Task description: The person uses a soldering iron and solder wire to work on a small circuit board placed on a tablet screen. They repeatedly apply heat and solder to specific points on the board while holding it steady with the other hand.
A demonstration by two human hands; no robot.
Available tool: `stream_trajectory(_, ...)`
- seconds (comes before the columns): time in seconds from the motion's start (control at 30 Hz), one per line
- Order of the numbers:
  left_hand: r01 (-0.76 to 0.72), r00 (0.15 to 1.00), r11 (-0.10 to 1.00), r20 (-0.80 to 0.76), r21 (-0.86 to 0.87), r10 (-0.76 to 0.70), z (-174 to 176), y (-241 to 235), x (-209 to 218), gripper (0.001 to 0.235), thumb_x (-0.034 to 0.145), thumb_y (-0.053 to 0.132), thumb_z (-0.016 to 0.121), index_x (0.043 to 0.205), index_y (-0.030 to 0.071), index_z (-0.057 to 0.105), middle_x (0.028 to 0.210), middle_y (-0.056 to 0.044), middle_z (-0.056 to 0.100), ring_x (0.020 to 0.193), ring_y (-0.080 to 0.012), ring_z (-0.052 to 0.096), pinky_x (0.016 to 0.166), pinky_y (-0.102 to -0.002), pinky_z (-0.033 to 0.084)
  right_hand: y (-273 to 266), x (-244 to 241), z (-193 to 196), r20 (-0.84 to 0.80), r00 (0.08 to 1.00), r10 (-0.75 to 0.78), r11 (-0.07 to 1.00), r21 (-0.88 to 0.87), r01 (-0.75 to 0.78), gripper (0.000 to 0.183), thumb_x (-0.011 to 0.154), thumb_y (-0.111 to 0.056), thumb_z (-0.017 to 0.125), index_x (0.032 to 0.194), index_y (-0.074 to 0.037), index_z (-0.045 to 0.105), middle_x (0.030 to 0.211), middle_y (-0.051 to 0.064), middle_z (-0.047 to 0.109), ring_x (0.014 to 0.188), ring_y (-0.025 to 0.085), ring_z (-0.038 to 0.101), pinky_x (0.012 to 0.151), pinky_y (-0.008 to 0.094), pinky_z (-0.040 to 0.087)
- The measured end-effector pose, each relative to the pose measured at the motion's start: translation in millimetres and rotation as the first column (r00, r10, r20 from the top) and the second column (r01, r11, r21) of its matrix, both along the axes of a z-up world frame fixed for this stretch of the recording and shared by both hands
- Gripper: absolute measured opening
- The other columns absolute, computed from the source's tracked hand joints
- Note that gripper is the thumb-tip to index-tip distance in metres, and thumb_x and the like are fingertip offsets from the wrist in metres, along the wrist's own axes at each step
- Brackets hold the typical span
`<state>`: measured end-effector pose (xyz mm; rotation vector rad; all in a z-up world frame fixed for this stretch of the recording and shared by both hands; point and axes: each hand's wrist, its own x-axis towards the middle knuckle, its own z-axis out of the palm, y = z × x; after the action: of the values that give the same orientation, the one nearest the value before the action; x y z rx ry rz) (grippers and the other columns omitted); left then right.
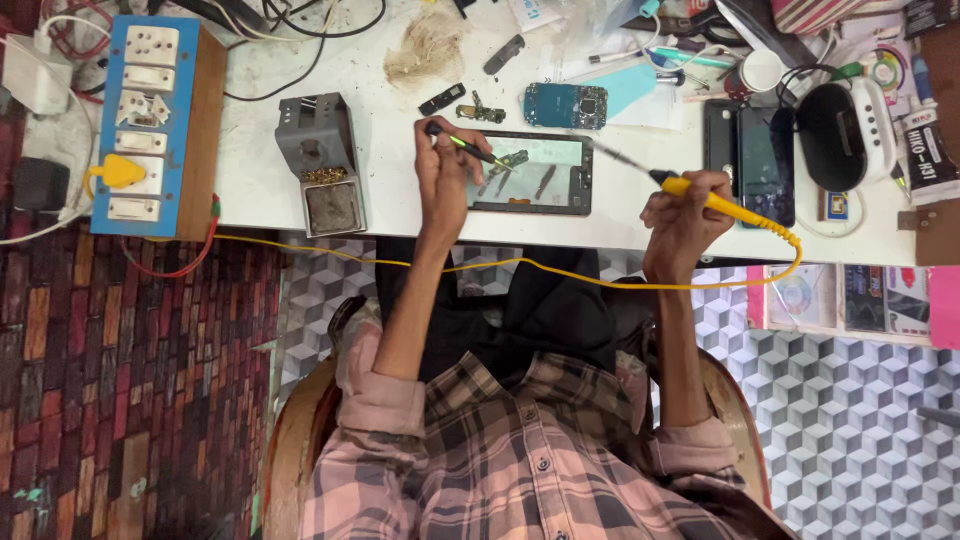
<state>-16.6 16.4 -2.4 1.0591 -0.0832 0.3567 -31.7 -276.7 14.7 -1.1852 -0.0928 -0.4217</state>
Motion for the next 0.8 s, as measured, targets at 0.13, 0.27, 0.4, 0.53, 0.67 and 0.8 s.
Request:
stream_trajectory(0.13, -0.079, 0.996, 0.995, 0.048, 0.054, 0.077, -1, 2, 3, 0.029, 0.116, 0.037, 0.039, 0.118, 0.008, 0.041, 0.112, -0.018, 0.072, 0.077, -0.0145, 0.061, 0.079, -0.030, 0.053, 4, -14, 1, -0.100, 0.995, 0.008, 1.000, -0.003, -0.008, 0.031, 0.113, -0.030, 0.065, 0.108, -0.004, 0.050, 0.076, 0.009, 0.058, 0.061, 0.018, 0.062, 0.054, 0.032, 0.050)
stream_trajectory(0.27, -0.031, 0.997, 0.994, 0.074, 0.104, 0.023, -1, -1, 3, 0.028, 0.115, 0.036, 0.039, 0.118, 0.008, 0.042, 0.114, -0.018, 0.070, 0.080, -0.0154, 0.066, 0.082, -0.031, 0.055, 17, -25, 2, -0.077, 0.997, 0.022, 0.999, 0.041, -0.019, 0.031, 0.111, -0.034, 0.059, 0.109, -0.004, 0.053, 0.075, 0.012, 0.063, 0.058, 0.019, 0.064, 0.054, 0.031, 0.053)
stream_trajectory(0.4, 0.007, 0.998, 0.993, 0.057, 0.121, -0.014, 2, 1, 1, 0.027, 0.116, 0.034, 0.039, 0.118, 0.007, 0.043, 0.112, -0.018, 0.071, 0.078, -0.0140, 0.063, 0.081, -0.030, 0.054, 23, -33, 7, -0.021, 0.998, 0.054, 0.993, 0.102, -0.052, 0.034, 0.111, -0.033, 0.057, 0.116, 0.001, 0.056, 0.082, 0.017, 0.069, 0.064, 0.023, 0.068, 0.058, 0.032, 0.054)
stream_trajectory(0.53, 0.062, 0.997, 0.993, 0.031, 0.098, -0.065, 4, 2, 2, 0.027, 0.117, 0.034, 0.038, 0.119, 0.007, 0.045, 0.111, -0.018, 0.071, 0.079, -0.0137, 0.060, 0.082, -0.030, 0.053, 17, -33, 14, -0.050, 0.999, 0.002, 0.998, -0.062, -0.005, 0.032, 0.111, -0.022, 0.065, 0.128, 0.004, 0.056, 0.093, 0.020, 0.071, 0.072, 0.022, 0.068, 0.063, 0.032, 0.055)
stream_trajectory(0.67, 0.100, 0.995, 0.995, 0.015, 0.013, -0.100, 5, 6, 2, 0.026, 0.115, 0.033, 0.039, 0.118, 0.008, 0.044, 0.110, -0.018, 0.071, 0.079, -0.0132, 0.059, 0.080, -0.030, 0.053, 16, -34, 16, 0.023, 1.000, -0.010, 0.977, -0.211, 0.015, 0.030, 0.112, -0.020, 0.066, 0.128, 0.004, 0.055, 0.094, 0.019, 0.069, 0.072, 0.020, 0.066, 0.063, 0.031, 0.054)
stream_trajectory(0.8, 0.111, 0.994, 0.994, 0.006, 0.009, -0.111, 1, 4, 2, 0.026, 0.115, 0.034, 0.037, 0.116, 0.009, 0.044, 0.107, -0.017, 0.071, 0.076, -0.0118, 0.058, 0.076, -0.030, 0.051, 14, -28, 12, 0.025, 0.999, -0.047, 0.994, -0.094, 0.049, 0.030, 0.112, -0.028, 0.059, 0.122, 0.000, 0.056, 0.084, 0.013, 0.068, 0.060, 0.013, 0.058, 0.053, 0.024, 0.046)
